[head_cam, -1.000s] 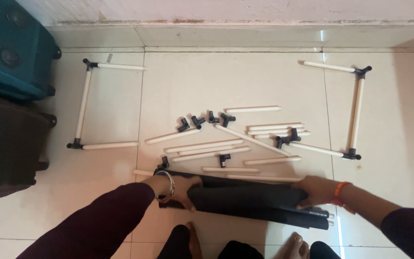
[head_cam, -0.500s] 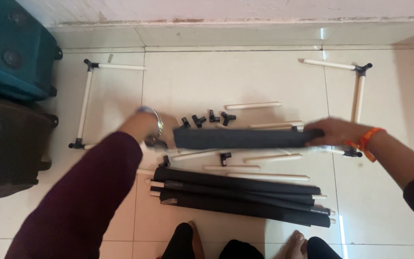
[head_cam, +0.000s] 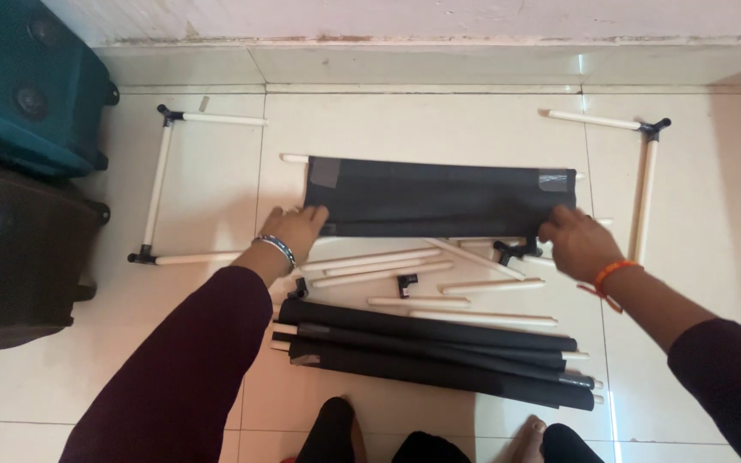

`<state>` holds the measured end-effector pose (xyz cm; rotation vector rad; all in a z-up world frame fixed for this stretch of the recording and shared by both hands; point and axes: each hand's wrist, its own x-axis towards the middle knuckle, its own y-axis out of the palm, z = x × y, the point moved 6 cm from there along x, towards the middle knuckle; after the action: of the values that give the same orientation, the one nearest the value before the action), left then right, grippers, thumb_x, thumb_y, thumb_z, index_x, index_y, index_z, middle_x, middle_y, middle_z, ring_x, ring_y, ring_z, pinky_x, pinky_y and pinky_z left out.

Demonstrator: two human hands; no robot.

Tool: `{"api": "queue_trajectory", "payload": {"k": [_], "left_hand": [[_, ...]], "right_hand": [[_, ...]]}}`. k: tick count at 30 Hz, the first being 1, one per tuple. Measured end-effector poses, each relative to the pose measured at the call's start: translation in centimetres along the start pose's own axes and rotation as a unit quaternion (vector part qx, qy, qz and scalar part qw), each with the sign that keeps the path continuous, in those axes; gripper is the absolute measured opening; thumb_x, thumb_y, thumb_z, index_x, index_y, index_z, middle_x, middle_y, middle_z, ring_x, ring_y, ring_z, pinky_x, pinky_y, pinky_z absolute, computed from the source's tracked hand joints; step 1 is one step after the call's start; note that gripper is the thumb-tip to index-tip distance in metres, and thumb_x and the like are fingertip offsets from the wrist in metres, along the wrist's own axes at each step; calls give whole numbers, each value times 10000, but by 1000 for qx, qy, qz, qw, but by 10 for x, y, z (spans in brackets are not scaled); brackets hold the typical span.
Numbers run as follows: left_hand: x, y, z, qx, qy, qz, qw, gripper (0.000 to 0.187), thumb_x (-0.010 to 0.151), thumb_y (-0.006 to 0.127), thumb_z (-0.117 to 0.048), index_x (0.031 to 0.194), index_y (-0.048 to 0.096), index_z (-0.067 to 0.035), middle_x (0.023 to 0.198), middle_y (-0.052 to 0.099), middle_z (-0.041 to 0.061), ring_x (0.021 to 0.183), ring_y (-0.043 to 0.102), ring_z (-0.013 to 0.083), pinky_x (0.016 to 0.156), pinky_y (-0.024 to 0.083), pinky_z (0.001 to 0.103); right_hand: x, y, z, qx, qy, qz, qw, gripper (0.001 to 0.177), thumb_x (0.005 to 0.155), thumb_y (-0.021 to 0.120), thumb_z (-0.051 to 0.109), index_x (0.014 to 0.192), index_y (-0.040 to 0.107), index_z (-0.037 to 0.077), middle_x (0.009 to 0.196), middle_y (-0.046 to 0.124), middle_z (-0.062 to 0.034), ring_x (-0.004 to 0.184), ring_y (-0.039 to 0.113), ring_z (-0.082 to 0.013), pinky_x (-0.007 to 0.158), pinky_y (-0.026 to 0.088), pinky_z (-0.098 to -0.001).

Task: The person assembles a furniture frame on a tiled floor using white plastic rods and black connectors. They connect the rods into rectangular frames and then attach a black fabric sheet to the structure.

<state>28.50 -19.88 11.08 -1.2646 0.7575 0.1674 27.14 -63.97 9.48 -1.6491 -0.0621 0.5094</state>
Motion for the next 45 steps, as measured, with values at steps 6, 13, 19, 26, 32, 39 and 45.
{"api": "queue_trajectory", "payload": {"k": [6, 13, 19, 26, 32, 39, 45], "left_hand": [[-1, 12, -8, -86, 16, 3, 996, 618, 908, 702, -168, 1459, 423, -139, 1344, 546, 101, 1217, 580, 278, 986, 505, 423], [9, 9, -8, -63, 17, -66, 996, 597, 786, 691, 41, 1337, 573, -154, 1247, 594, 55, 1163, 608, 246, 921, 564, 343], [-2, 5, -14, -120, 67, -61, 989, 639, 857, 745, -247, 1419, 454, -155, 1311, 539, 110, 1108, 609, 292, 921, 538, 407], [-15, 27, -9, -141, 57, 22, 988, 524, 1036, 548, -289, 1519, 405, -145, 1375, 570, 96, 1200, 608, 269, 1003, 520, 398], [-10, 48, -17, -72, 45, 14, 996, 527, 935, 632, -116, 1443, 491, -122, 1358, 556, 83, 1206, 592, 278, 996, 520, 385], [-14, 44, -25, -65, 23, 7, 998, 453, 863, 696, -76, 1301, 592, -126, 1306, 588, 77, 1231, 583, 269, 989, 516, 382], [-22, 32, -18, -106, -15, 57, 993, 454, 900, 671, -185, 1334, 546, -137, 1154, 672, 85, 1104, 673, 264, 926, 555, 402]], "right_hand": [[-6, -8, 14, -3, -9, -31, 999, 330, 872, 659, 207, 1195, 666, 140, 1408, 536, -121, 1287, 551, -300, 1026, 510, -399], [16, -1, 14, 36, -16, 15, 999, 696, 874, 635, 156, 1526, 395, 133, 1553, 430, -103, 1345, 470, -327, 987, 511, -415], [22, 16, 12, -68, -50, 82, 993, 703, 891, 602, 109, 1558, 384, 152, 1397, 521, -100, 1268, 542, -291, 1012, 545, -377], [7, 18, 14, -66, -17, 65, 996, 343, 900, 648, 252, 1217, 598, 132, 1189, 628, -92, 1199, 603, -273, 1067, 470, -423], [-7, 25, 24, -55, -41, 46, 997, 349, 856, 686, 206, 1181, 616, 102, 1087, 672, -80, 1066, 653, -267, 975, 492, -424], [-17, 7, 27, 42, -65, 24, 997, 449, 763, 800, 328, 1119, 640, 106, 1111, 590, -100, 1088, 626, -313, 890, 567, -401], [-29, 26, 13, 146, -31, 198, 969, 634, 794, 779, 277, 1361, 527, 147, 1325, 518, -91, 952, 729, -303, 888, 599, -369]]}}
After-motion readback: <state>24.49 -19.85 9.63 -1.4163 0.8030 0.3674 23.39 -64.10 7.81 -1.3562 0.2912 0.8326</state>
